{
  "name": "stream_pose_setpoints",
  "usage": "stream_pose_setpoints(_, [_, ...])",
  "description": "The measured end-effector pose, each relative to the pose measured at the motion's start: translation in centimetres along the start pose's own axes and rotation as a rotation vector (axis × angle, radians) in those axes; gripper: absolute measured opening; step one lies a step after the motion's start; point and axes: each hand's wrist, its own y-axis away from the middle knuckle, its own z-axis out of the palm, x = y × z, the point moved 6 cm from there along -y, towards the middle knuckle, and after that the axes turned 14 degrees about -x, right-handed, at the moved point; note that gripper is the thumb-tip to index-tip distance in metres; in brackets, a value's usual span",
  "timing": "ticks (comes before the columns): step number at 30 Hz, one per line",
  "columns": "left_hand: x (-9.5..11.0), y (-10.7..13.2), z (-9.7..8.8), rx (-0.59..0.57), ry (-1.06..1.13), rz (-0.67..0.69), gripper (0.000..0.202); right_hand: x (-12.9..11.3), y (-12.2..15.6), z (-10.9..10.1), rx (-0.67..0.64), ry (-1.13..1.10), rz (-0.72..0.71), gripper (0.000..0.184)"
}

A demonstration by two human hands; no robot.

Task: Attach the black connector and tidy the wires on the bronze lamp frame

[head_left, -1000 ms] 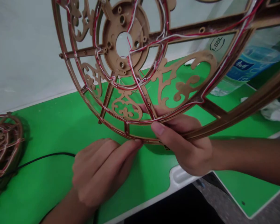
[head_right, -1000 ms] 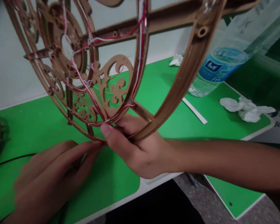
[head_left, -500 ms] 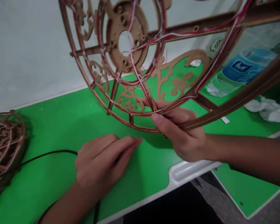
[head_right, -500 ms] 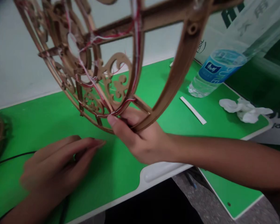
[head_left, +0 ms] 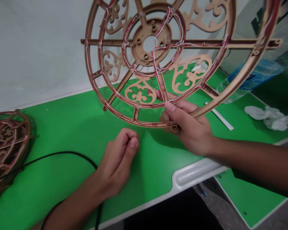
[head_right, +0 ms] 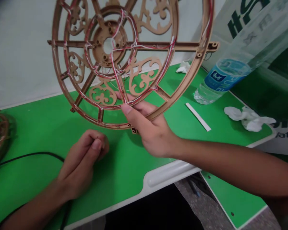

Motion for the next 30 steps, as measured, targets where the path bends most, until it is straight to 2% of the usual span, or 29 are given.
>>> stream_pose_setpoints(2, [0.0, -0.2, 0.2, -0.033, 0.107, -0.046, 0.042, 0.4, -0.2, -0.2, -0.001, -0.088, 0.048, 0.03])
stream_pose_setpoints(4, [0.1, -0.7, 0.5, -0.046, 0.268, -0.055, 0.047, 0.7, -0.5, 0.0, -0.062, -0.18, 0.083, 0.035])
stream_pose_setpoints(6, [0.0, -1.1, 0.7, -0.048, 0.506, -0.019, 0.051, 1.0, -0.7, 0.7, -0.141, -0.245, 0.139, 0.036])
stream_pose_setpoints(8, [-0.1, -1.5, 0.9, -0.046, 0.638, 0.043, 0.069, 1.4, -0.8, 1.7, -0.234, -0.27, 0.225, 0.04])
stream_pose_setpoints(9, [-0.3, -1.5, 0.8, -0.027, 0.686, 0.061, 0.069, 1.5, -0.7, 2.2, -0.273, -0.269, 0.269, 0.043])
stream_pose_setpoints(11, [-0.7, -1.5, 0.7, 0.028, 0.749, 0.069, 0.054, 1.7, -0.6, 3.1, -0.333, -0.246, 0.331, 0.046])
stream_pose_setpoints(13, [-0.9, -1.4, 0.5, 0.083, 0.807, 0.063, 0.04, 1.7, -0.2, 3.4, -0.357, -0.211, 0.378, 0.045])
stream_pose_setpoints(15, [-0.8, -1.3, 0.5, 0.12, 0.861, 0.06, 0.037, 1.8, 0.8, 3.4, -0.352, -0.186, 0.443, 0.047])
stream_pose_setpoints(17, [-0.6, -1.2, 0.7, 0.127, 0.899, 0.06, 0.041, 2.0, 2.2, 3.0, -0.305, -0.182, 0.499, 0.045])
stream_pose_setpoints(18, [-0.4, -1.2, 0.9, 0.12, 0.912, 0.061, 0.043, 2.0, 2.9, 2.8, -0.259, -0.189, 0.497, 0.036])
stream_pose_setpoints(20, [-0.1, -1.2, 1.4, 0.093, 0.931, 0.069, 0.051, 1.9, 4.2, 2.3, -0.133, -0.205, 0.419, 0.025])
stream_pose_setpoints(25, [0.5, -0.9, 2.1, 0.055, 0.94, 0.114, 0.073, 2.0, 6.1, 2.4, 0.141, -0.177, 0.219, 0.026])
stream_pose_setpoints(28, [0.5, -0.9, 2.3, 0.051, 0.935, 0.122, 0.076, 1.9, 5.7, 3.0, 0.282, -0.136, 0.117, 0.038])
stream_pose_setpoints(30, [0.5, -0.8, 2.4, 0.04, 0.935, 0.128, 0.076, 1.8, 5.0, 3.6, 0.35, -0.108, 0.054, 0.04])
